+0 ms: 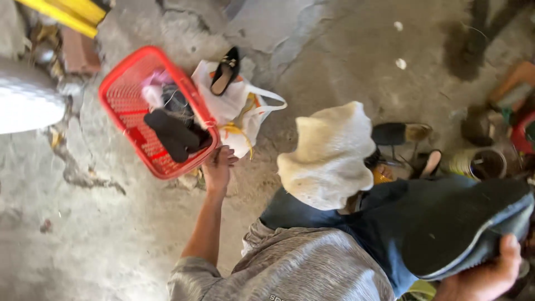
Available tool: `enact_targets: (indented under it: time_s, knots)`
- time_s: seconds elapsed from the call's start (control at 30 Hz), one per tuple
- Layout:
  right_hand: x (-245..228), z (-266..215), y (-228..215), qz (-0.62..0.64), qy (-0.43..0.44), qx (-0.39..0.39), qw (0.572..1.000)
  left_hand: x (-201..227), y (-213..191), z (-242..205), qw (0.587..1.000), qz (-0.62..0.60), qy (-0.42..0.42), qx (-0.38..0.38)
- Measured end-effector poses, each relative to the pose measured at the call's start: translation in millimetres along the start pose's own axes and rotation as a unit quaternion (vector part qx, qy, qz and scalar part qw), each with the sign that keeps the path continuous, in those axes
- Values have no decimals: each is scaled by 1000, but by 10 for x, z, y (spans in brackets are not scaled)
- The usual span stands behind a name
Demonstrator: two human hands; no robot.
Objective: Tracing a shoe sole onto rubber material, cutting it out with scissors, and attaching it to a shoe.
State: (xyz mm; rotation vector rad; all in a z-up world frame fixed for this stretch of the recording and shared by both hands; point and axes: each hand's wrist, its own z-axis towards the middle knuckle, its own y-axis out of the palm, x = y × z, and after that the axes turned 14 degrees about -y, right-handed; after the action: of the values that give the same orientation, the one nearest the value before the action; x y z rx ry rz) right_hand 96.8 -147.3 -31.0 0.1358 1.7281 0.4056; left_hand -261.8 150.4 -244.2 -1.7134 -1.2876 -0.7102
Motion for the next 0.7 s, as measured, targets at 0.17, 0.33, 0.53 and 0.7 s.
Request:
enact_targets:
  time_s: [0.17, 0.33, 0.53, 0.7]
  knots:
    - [100, 38, 52, -103, -111, -121, 981, -140, -299, -34, 988, -37, -138, 57]
    - [179, 99, 70, -60, -51, 13, 997, -47, -152, 35, 996, 69, -54, 8]
    - [274, 251, -542, -306, -198, -58, 929, 313, 246, 533, 969, 241, 11, -61]
    - [264, 325, -688, -390, -200, -88, 895, 245, 529, 1415, 942, 308, 113, -63]
